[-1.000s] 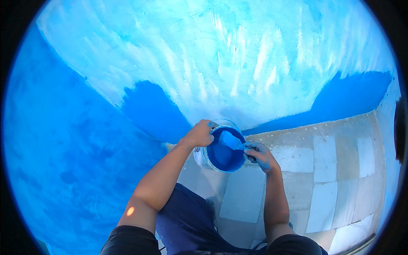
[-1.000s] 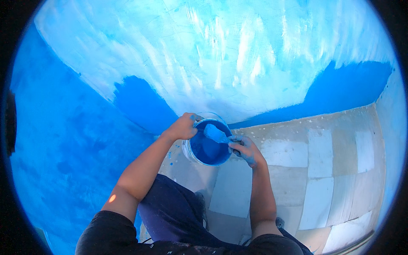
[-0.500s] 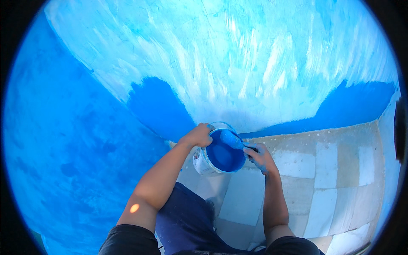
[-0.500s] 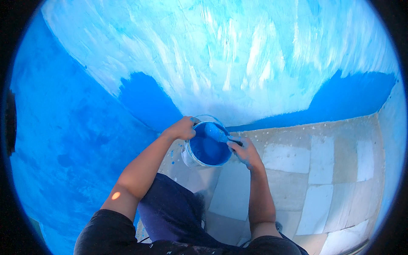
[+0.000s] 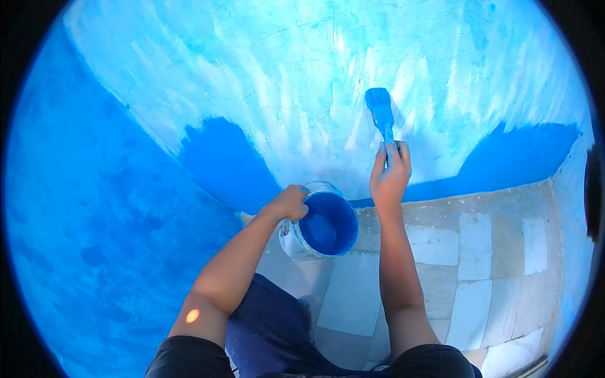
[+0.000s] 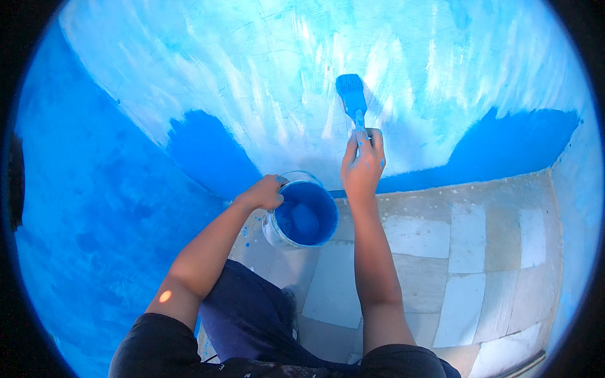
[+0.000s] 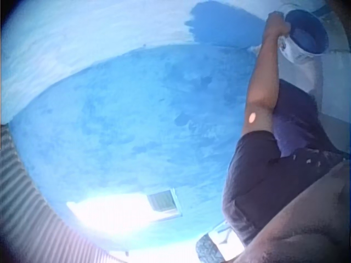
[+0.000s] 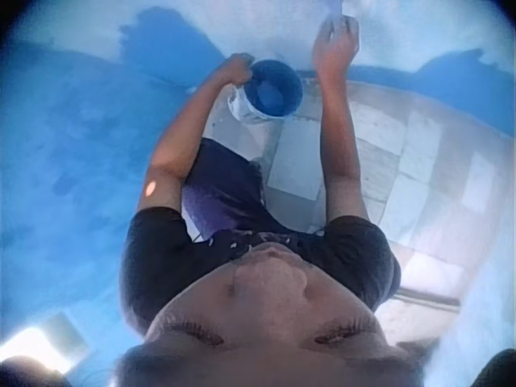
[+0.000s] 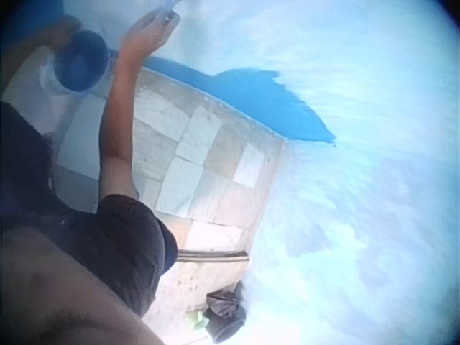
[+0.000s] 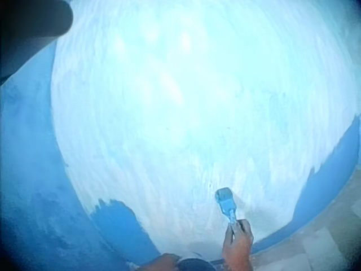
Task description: The person paints the lower corner of a blue wall using a brush and a bucket of paint.
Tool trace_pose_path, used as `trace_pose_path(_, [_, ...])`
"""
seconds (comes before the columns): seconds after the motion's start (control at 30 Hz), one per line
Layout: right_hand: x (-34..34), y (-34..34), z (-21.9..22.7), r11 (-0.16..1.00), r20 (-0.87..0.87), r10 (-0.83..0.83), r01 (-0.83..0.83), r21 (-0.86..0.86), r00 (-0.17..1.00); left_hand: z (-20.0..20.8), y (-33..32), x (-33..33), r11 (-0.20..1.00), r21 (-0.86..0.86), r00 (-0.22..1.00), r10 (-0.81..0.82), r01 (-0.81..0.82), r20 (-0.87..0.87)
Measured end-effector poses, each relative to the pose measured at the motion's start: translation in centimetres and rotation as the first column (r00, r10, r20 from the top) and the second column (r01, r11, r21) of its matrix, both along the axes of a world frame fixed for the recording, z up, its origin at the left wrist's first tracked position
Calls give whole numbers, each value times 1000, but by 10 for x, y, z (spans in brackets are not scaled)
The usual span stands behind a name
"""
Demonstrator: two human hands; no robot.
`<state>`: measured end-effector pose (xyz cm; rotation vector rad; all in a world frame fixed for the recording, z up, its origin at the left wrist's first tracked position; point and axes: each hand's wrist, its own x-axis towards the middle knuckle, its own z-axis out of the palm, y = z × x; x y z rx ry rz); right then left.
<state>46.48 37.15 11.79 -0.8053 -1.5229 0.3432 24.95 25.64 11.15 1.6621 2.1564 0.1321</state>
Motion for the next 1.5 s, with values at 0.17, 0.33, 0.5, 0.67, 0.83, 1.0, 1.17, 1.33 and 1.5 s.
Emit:
trace_pose_path(0.17, [4, 15, -76, 980, 184, -156, 175, -92, 970, 9, 2, 6, 997, -75, 1000, -3, 5, 28])
trace_pose_path(0.33, [11, 1, -158, 960, 312, -141, 206, -189, 940, -8, -2, -3, 998, -24, 998, -53, 54, 24])
trace_pose_path(0.5, [31, -18, -207, 883, 441, -172, 337, -327, 881, 5, -1, 11, 997, -74, 999, -17, 21, 51])
trace_pose_path(0.67, [69, -22, -178, 735, 395, -179, 389, -555, 901, -1, -3, 5, 996, -40, 996, -72, 74, 55])
trace_pose_path(0.83, [91, 11, -85, 914, 20, -249, 242, -325, 968, 5, -2, 11, 996, -58, 994, -61, 67, 95])
trace_pose_path(1.0, [67, 23, 11, 969, 37, -239, 235, 80, 970, 0, 0, 10, 996, -69, 993, -55, 63, 109])
trace_pose_path(1.17, [40, 13, 50, 990, 301, -139, 141, 16, 943, -1, 1, 12, 995, -57, 992, -78, 84, 102])
trace_pose_path(1.33, [32, -4, 6, 984, 551, -75, 150, -93, 831, -3, 1, 11, 990, -142, 992, 17, 2, 129])
trace_pose_path(1.5, [43, -6, -91, 971, 653, -87, 210, -112, 752, -4, 5, 11, 993, -82, 988, -70, 81, 135])
